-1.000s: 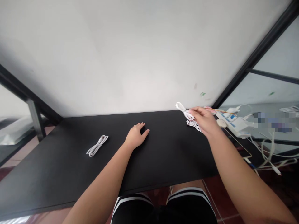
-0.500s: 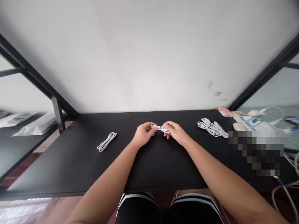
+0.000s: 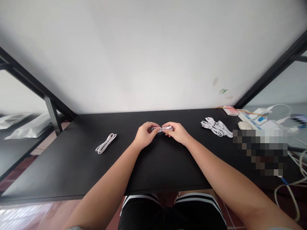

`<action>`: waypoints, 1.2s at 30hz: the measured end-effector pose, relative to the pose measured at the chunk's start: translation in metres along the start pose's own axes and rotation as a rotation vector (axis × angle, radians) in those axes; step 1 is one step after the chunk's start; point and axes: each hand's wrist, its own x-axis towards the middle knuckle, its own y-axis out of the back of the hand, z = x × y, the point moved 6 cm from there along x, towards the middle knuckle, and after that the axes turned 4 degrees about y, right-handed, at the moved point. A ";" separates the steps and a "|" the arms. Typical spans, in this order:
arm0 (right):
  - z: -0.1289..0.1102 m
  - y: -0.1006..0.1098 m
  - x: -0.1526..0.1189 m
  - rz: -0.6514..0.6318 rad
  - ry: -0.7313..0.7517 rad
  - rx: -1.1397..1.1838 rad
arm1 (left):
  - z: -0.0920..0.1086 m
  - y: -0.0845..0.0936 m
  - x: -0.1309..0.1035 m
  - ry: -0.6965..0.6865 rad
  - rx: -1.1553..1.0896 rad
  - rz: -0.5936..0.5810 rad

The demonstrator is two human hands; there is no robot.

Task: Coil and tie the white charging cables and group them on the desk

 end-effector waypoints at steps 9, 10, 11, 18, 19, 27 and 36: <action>-0.006 -0.005 -0.001 -0.045 0.053 -0.027 | 0.005 -0.004 -0.001 -0.033 0.061 -0.030; -0.005 -0.005 -0.001 -0.046 0.056 -0.028 | 0.005 -0.004 -0.001 -0.039 0.069 -0.030; -0.005 -0.005 -0.001 -0.048 0.058 -0.029 | 0.006 -0.005 -0.001 -0.045 0.078 -0.031; -0.003 -0.003 -0.001 -0.051 0.064 -0.009 | 0.009 -0.008 0.001 -0.033 0.001 -0.107; -0.003 -0.002 -0.001 -0.054 0.068 -0.007 | 0.007 -0.009 0.002 -0.012 -0.035 -0.136; -0.006 -0.005 -0.003 -0.101 0.098 -0.010 | 0.000 -0.018 0.002 0.071 -0.235 -0.322; -0.008 0.002 -0.002 0.018 0.098 -0.058 | 0.009 -0.004 0.000 -0.052 -0.019 -0.011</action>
